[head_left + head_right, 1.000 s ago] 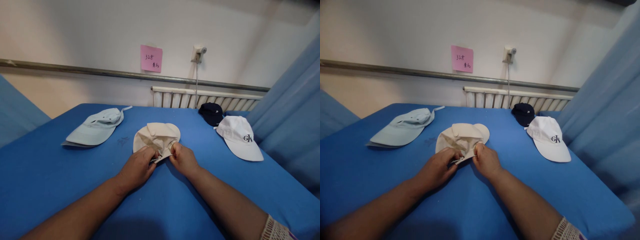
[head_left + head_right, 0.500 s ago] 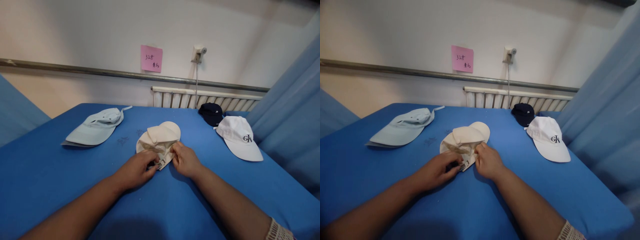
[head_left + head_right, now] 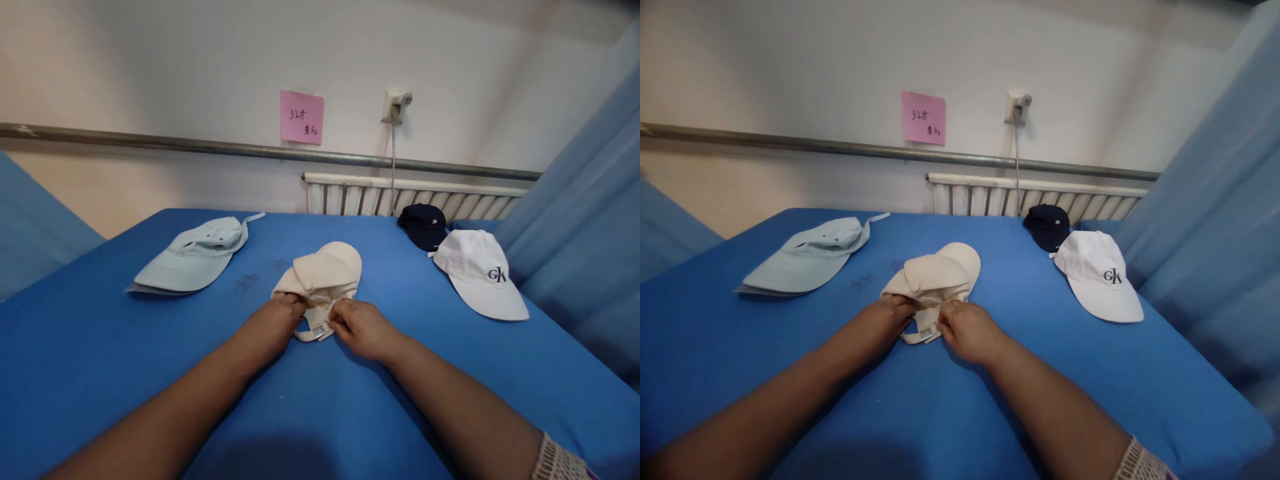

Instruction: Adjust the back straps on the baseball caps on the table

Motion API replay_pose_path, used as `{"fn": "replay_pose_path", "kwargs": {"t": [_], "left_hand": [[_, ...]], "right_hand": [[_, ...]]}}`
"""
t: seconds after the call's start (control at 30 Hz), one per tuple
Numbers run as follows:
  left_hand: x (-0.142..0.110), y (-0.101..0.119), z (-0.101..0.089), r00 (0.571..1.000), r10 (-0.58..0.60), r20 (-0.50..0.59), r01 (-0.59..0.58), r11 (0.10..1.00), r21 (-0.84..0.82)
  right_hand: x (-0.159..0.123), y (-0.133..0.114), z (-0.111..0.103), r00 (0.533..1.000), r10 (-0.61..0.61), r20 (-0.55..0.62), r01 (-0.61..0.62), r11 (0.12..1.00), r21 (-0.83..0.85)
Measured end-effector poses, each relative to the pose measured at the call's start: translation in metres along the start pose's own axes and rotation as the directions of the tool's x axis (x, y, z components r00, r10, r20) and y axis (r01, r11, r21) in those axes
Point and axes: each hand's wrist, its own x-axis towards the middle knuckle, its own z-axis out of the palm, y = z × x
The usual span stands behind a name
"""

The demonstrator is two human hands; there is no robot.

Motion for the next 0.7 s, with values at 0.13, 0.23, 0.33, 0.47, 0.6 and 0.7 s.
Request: {"fn": "replay_pose_path", "kwargs": {"t": [0.13, 0.23, 0.33, 0.47, 0.6, 0.7], "left_hand": [[0.002, 0.005, -0.004, 0.998, 0.011, 0.068, -0.018, 0.994, 0.107], [0.000, 0.009, -0.009, 1.000, 0.012, 0.023, -0.015, 0.991, 0.134], [-0.005, 0.015, -0.013, 0.990, 0.086, -0.109, -0.075, 0.992, 0.101], [-0.011, 0.023, -0.015, 0.888, 0.244, -0.389, -0.225, 0.970, 0.095], [-0.015, 0.028, -0.014, 0.806, 0.340, -0.484, -0.325, 0.938, 0.119], [-0.015, 0.030, -0.015, 0.801, 0.354, -0.483, -0.342, 0.933, 0.115]], "right_hand": [[0.000, 0.000, 0.002, 0.999, 0.041, -0.018, -0.040, 0.998, 0.043], [0.002, 0.003, 0.004, 0.996, 0.079, -0.042, -0.076, 0.995, 0.063], [0.004, 0.006, 0.006, 0.984, 0.147, -0.098, -0.137, 0.986, 0.095], [0.005, 0.008, 0.004, 0.941, 0.242, -0.236, -0.189, 0.955, 0.229], [0.002, 0.005, 0.001, 0.909, 0.208, -0.360, -0.071, 0.931, 0.359], [-0.001, 0.002, 0.000, 0.901, 0.166, -0.400, -0.011, 0.933, 0.360]]}}
